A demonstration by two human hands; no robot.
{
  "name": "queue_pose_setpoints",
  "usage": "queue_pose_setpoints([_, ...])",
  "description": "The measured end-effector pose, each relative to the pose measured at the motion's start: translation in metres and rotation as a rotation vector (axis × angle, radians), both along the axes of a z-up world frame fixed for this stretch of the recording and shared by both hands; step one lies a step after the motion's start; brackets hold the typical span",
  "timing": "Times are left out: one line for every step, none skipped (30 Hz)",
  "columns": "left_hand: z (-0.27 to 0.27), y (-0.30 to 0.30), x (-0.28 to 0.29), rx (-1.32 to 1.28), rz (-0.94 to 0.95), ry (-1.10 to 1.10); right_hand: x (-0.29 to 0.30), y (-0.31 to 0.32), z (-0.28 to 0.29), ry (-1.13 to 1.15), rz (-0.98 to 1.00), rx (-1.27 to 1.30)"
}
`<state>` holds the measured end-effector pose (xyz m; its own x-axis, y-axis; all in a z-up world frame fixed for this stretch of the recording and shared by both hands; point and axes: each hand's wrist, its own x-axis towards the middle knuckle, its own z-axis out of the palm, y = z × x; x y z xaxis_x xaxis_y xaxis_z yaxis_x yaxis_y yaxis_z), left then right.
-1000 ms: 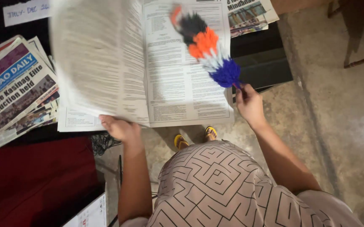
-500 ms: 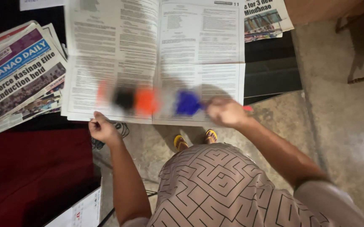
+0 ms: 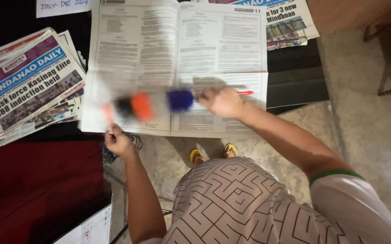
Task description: Dusting individual pages of a newspaper and organizing stacks on a table using a feather duster.
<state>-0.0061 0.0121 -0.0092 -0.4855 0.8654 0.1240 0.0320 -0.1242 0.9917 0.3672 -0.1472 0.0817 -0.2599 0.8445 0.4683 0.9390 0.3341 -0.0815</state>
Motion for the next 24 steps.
queue_pose_setpoints([-0.011, 0.005, -0.003, -0.011, 0.002, 0.004, 0.007, 0.001, -0.010, 0.071, 0.061, 0.037])
queue_pose_setpoints([-0.023, 0.007, -0.007, -0.027, 0.001, 0.012, 0.012, -0.002, -0.021, 0.144, 0.117, 0.070])
queue_pose_setpoints([-0.011, 0.000, -0.006, -0.031, 0.000, 0.017, 0.018, -0.013, 0.009, 0.149, 0.115, 0.067])
queue_pose_setpoints([0.000, -0.004, -0.001, 0.011, -0.021, 0.014, 0.026, -0.022, 0.041, 0.093, -0.325, -0.160])
queue_pose_setpoints([0.011, -0.009, 0.003, 0.053, -0.042, 0.011, 0.034, -0.031, 0.073, 0.032, -0.767, -0.380])
queue_pose_setpoints([0.001, -0.006, -0.003, 0.053, -0.043, 0.008, 0.041, -0.036, 0.068, 0.031, -0.770, -0.379])
queue_pose_setpoints([-0.008, -0.002, -0.007, 0.081, -0.044, 0.033, 0.049, -0.042, 0.063, 0.013, -0.835, -0.404])
queue_pose_setpoints([-0.017, 0.003, -0.010, 0.111, -0.051, 0.058, 0.056, -0.049, 0.059, -0.002, -0.907, -0.430])
queue_pose_setpoints([-0.027, 0.008, -0.014, 0.112, -0.061, 0.057, 0.046, -0.069, 0.047, -0.001, -0.916, -0.429])
queue_pose_setpoints([-0.036, 0.013, -0.018, 0.114, -0.055, 0.085, 0.035, -0.089, 0.035, -0.062, -0.581, -0.267])
queue_pose_setpoints([-0.045, 0.018, -0.022, 0.116, -0.049, 0.113, 0.024, -0.109, 0.023, -0.120, -0.248, -0.100])
queue_pose_setpoints([-0.051, 0.021, -0.025, 0.119, -0.061, 0.112, 0.040, -0.122, 0.009, -0.120, -0.259, -0.100])
queue_pose_setpoints([-0.058, 0.024, -0.028, 0.145, -0.049, 0.142, 0.056, -0.135, -0.005, -0.094, -0.236, -0.083])
queue_pose_setpoints([-0.065, 0.027, -0.030, 0.171, -0.035, 0.170, 0.073, -0.148, -0.018, -0.071, -0.211, -0.065])
queue_pose_setpoints([-0.045, 0.021, -0.022, 0.173, -0.044, 0.166, 0.089, -0.165, -0.024, -0.073, -0.221, -0.064])
queue_pose_setpoints([-0.027, 0.012, -0.016, 0.207, -0.035, 0.174, 0.105, -0.184, -0.030, -0.098, -0.556, -0.049])
queue_pose_setpoints([-0.008, 0.003, -0.010, 0.241, -0.025, 0.181, 0.120, -0.202, -0.035, -0.121, -0.891, -0.028])
queue_pose_setpoints([0.019, -0.008, 0.002, 0.241, -0.024, 0.178, 0.110, -0.211, -0.033, -0.124, -0.891, -0.026])
queue_pose_setpoints([0.046, -0.019, 0.015, 0.428, -0.056, 0.367, 0.100, -0.220, -0.031, -0.008, -0.861, 0.061])
queue_pose_setpoints([0.074, -0.029, 0.027, 0.615, -0.092, 0.558, 0.089, -0.229, -0.030, 0.109, -0.831, 0.149])
queue_pose_setpoints([0.071, -0.044, 0.046, 0.617, -0.095, 0.556, 0.073, -0.236, -0.041, 0.108, -0.834, 0.151])
queue_pose_setpoints([0.069, -0.063, 0.061, 0.689, -0.413, 0.635, 0.056, -0.243, -0.053, 0.139, -0.668, 0.043])
queue_pose_setpoints([0.067, -0.081, 0.076, 0.756, -0.735, 0.706, 0.038, -0.251, -0.064, 0.168, -0.498, -0.061])
queue_pose_setpoints([0.064, -0.099, 0.095, 0.757, -0.730, 0.709, 0.048, -0.261, -0.087, 0.169, -0.494, -0.058])
